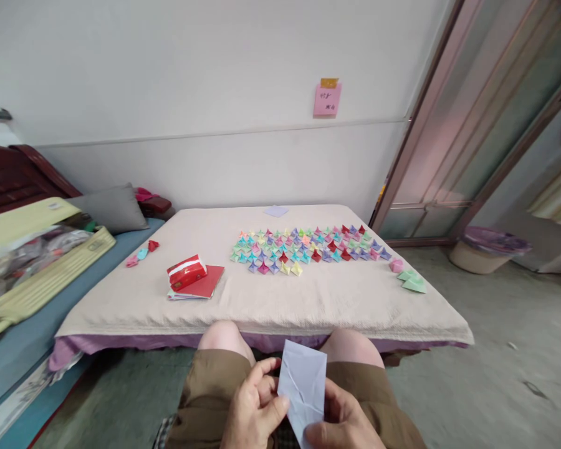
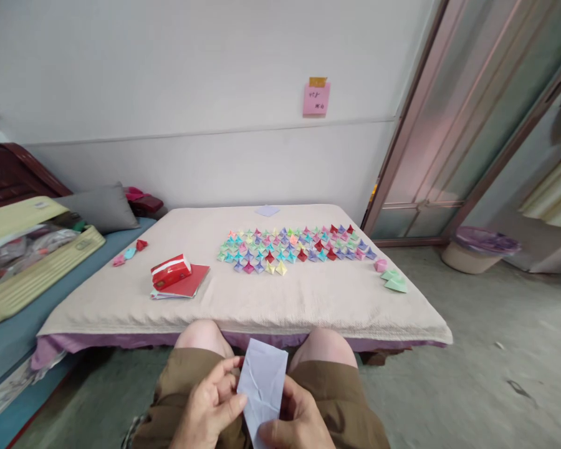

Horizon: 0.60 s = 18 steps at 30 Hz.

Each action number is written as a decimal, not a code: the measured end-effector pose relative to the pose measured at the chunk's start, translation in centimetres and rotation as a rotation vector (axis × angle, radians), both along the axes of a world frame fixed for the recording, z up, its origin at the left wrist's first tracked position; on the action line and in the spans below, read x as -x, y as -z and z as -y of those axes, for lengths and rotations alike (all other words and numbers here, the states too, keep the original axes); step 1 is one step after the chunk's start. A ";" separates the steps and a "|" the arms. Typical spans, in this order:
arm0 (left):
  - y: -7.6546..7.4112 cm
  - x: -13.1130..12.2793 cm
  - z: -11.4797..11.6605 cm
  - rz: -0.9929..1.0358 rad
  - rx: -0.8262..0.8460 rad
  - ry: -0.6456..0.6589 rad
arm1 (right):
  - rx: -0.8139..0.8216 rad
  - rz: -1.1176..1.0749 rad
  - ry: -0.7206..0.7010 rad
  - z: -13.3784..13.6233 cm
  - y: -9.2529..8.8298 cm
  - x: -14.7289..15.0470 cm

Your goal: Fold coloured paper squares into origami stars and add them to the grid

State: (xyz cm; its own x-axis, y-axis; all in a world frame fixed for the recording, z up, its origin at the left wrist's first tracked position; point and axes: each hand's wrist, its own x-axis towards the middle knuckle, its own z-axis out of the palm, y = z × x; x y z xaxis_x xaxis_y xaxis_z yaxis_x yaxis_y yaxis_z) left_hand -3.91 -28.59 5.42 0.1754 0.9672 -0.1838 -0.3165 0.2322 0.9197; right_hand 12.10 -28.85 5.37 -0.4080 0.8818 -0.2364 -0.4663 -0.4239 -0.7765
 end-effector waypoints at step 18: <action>0.4 -1.7 0.8 0.087 -0.160 -0.085 | -0.114 -0.080 0.245 0.0 0.0 0.4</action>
